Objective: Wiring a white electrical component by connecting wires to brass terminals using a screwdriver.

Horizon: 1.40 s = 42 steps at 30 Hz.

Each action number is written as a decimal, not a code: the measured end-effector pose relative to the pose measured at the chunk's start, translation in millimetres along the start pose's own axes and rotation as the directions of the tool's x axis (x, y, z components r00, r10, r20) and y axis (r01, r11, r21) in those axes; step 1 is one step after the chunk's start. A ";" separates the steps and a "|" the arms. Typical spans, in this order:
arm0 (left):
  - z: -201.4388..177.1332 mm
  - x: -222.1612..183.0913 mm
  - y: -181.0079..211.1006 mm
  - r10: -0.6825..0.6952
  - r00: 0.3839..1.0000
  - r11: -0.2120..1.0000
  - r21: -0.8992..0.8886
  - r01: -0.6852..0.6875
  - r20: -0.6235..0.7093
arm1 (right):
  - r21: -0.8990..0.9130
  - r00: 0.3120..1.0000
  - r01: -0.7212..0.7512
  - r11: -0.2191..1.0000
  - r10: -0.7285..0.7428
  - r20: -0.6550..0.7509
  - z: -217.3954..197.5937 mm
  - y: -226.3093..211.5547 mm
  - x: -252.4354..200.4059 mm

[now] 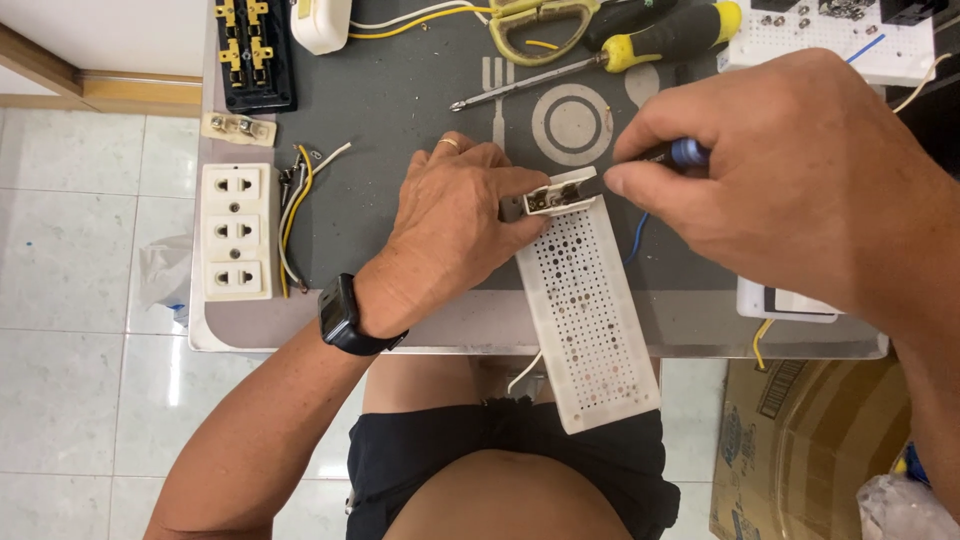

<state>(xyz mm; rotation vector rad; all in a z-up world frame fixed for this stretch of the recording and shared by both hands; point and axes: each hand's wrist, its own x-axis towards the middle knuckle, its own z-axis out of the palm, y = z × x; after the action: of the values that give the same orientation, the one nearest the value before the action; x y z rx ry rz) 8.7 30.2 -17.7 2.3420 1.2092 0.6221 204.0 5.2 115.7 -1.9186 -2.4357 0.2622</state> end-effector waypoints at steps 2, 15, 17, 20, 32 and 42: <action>-1.0 0.0 0.7 -0.010 1.000 1.000 0.007 0.010 0.011 | -0.025 1.000 0.019 0.999 -0.019 0.008 2.0 0.8 2.8; 0.1 2.4 1.9 -0.014 1.000 1.000 -0.002 0.014 -0.004 | -0.252 0.986 0.137 0.958 -0.108 0.127 2.0 -4.2 18.5; 1.4 4.0 2.5 -0.041 0.999 0.999 0.021 0.041 0.002 | -0.025 0.941 0.325 0.945 -0.321 0.108 -2.5 -10.3 18.2; 1.9 6.1 5.4 -0.088 0.996 0.995 0.039 0.087 0.033 | -0.179 0.917 0.399 0.899 -0.394 0.068 7.8 -8.8 18.3; 6.0 3.9 4.2 -0.025 0.999 0.997 0.073 0.028 -0.048 | -0.233 0.926 0.343 0.910 -0.370 -0.081 14.4 5.1 19.2; 1.0 -2.3 9.9 0.022 0.999 0.994 0.106 -0.019 -0.028 | -0.323 0.909 0.381 0.867 -0.414 -0.039 12.6 3.3 18.1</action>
<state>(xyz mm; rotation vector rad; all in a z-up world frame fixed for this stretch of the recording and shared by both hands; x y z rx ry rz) 14.4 22.9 -13.5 2.4435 1.2611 0.6156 201.2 22.1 101.3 -1.4033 -2.8501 -0.2446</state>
